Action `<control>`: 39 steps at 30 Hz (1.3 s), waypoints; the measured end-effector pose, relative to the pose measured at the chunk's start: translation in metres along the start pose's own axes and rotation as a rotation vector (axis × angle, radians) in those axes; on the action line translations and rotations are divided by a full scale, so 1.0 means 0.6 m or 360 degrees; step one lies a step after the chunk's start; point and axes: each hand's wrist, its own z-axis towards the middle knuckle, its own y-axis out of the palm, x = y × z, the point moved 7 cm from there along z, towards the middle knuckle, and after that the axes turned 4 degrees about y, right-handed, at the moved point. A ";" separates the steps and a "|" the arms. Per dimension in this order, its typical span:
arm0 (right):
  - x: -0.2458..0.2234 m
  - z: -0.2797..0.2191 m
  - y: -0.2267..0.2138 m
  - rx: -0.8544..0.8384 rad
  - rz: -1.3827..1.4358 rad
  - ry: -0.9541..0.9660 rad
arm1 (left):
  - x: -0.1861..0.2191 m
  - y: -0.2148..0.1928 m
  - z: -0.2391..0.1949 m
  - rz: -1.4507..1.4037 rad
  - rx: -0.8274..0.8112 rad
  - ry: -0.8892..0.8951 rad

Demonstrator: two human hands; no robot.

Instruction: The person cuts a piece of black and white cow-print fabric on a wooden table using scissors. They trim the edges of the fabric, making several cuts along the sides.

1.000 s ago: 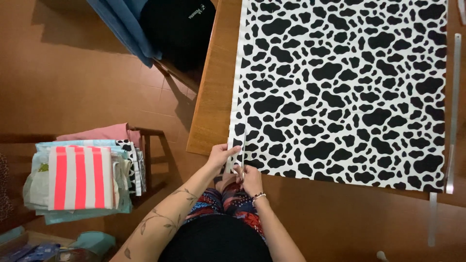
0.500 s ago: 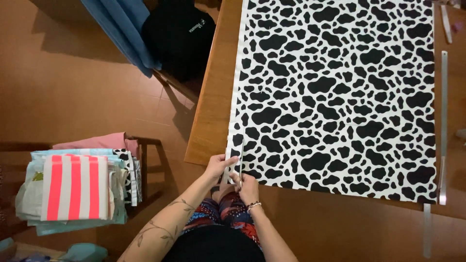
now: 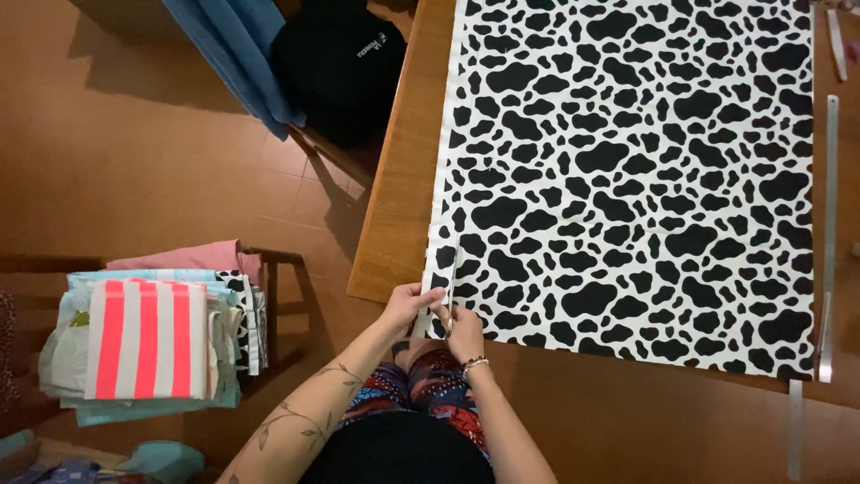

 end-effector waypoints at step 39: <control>0.008 0.029 -0.003 0.0064 -0.0040 0.0087 | 0.155 0.043 0.084 0.0206 0.0252 0.0213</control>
